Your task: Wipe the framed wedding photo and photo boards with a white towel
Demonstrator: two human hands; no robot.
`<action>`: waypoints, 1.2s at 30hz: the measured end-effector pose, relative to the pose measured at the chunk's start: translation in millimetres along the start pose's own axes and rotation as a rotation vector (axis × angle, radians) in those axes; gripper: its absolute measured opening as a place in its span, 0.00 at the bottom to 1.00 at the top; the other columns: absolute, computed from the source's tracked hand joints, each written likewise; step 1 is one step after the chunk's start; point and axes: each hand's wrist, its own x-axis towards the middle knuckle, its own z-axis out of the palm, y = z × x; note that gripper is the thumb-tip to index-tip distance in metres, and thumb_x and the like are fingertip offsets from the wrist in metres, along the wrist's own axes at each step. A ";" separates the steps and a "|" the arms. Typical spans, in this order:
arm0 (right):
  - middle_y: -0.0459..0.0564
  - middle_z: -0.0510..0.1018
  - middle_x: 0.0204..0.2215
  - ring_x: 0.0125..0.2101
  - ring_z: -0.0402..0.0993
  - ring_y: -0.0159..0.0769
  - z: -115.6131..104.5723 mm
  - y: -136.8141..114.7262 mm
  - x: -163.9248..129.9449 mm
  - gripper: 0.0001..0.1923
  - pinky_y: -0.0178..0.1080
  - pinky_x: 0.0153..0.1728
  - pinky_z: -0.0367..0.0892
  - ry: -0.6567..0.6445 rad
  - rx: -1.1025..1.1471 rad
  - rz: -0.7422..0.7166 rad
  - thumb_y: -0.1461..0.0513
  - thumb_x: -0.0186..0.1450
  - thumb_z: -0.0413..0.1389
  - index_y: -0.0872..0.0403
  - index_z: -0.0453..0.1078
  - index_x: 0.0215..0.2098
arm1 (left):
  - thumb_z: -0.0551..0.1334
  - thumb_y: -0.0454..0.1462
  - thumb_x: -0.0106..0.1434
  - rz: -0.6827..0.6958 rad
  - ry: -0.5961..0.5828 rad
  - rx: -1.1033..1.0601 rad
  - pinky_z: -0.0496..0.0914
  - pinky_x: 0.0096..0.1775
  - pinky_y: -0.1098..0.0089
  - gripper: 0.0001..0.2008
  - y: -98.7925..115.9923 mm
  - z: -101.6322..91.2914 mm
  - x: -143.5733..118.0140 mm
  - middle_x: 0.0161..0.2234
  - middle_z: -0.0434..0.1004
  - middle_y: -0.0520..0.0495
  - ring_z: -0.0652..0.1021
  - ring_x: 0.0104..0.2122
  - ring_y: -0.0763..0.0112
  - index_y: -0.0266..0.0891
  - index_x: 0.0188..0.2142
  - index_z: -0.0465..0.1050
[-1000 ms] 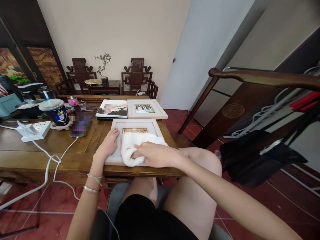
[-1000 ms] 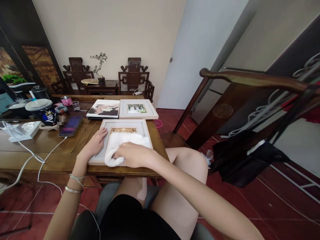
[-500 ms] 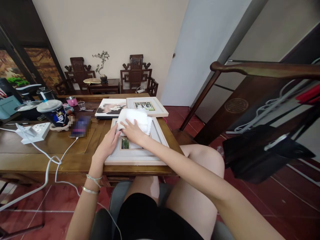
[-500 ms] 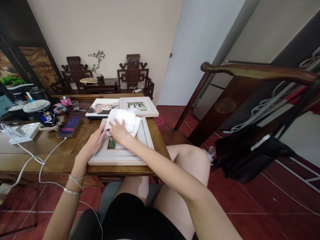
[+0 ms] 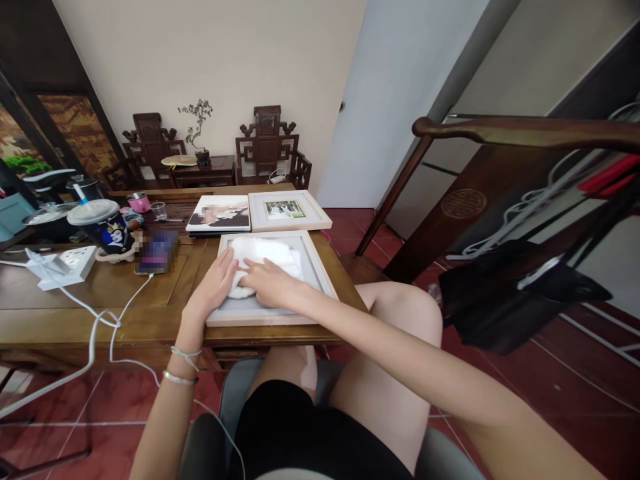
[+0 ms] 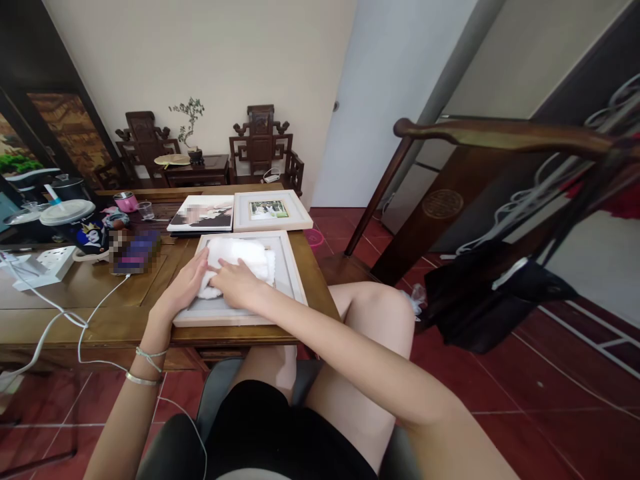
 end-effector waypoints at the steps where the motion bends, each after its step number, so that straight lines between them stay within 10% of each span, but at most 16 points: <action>1: 0.63 0.69 0.60 0.66 0.52 0.52 0.8 2.7 6.6 0.26 0.59 0.57 0.60 0.023 -0.010 0.033 0.76 0.62 0.46 0.59 0.70 0.55 | 0.39 0.52 0.71 0.002 -0.008 0.007 0.49 0.67 0.61 0.35 0.1 -0.2 0.4 0.67 0.54 0.36 0.56 0.68 0.62 0.29 0.64 0.58; 7: 0.61 0.64 0.63 0.64 0.55 0.58 -2.2 -13.7 12.1 0.24 0.62 0.56 0.61 0.048 0.019 0.104 0.74 0.63 0.46 0.59 0.70 0.55 | 0.38 0.51 0.71 -0.002 0.016 0.010 0.51 0.66 0.62 0.36 2.7 -1.7 1.8 0.65 0.59 0.33 0.60 0.66 0.60 0.24 0.63 0.60; 17: 0.59 0.80 0.41 0.43 0.76 0.48 -36.8 -46.0 -39.1 0.15 0.45 0.40 0.69 -0.105 0.146 0.006 0.72 0.63 0.48 0.58 0.75 0.42 | 0.47 0.38 0.70 0.013 0.031 0.076 0.56 0.64 0.59 0.23 -3.7 0.9 5.8 0.60 0.69 0.35 0.65 0.63 0.59 0.29 0.56 0.70; 25: 0.65 0.76 0.49 0.53 0.68 0.59 -17.2 -86.8 -28.0 0.13 0.61 0.51 0.63 0.034 0.037 0.178 0.68 0.63 0.53 0.60 0.75 0.44 | 0.52 0.31 0.65 0.037 0.050 0.081 0.61 0.63 0.59 0.20 -10.6 -0.2 8.4 0.57 0.73 0.43 0.67 0.62 0.59 0.37 0.52 0.75; 36: 0.64 0.73 0.54 0.57 0.65 0.56 -11.6 -48.5 -86.4 0.18 0.58 0.56 0.59 -0.080 -0.073 0.347 0.72 0.64 0.49 0.59 0.76 0.47 | 0.49 0.30 0.65 0.125 0.068 0.167 0.60 0.64 0.56 0.21 -20.9 10.9 8.1 0.58 0.72 0.34 0.66 0.63 0.57 0.28 0.53 0.73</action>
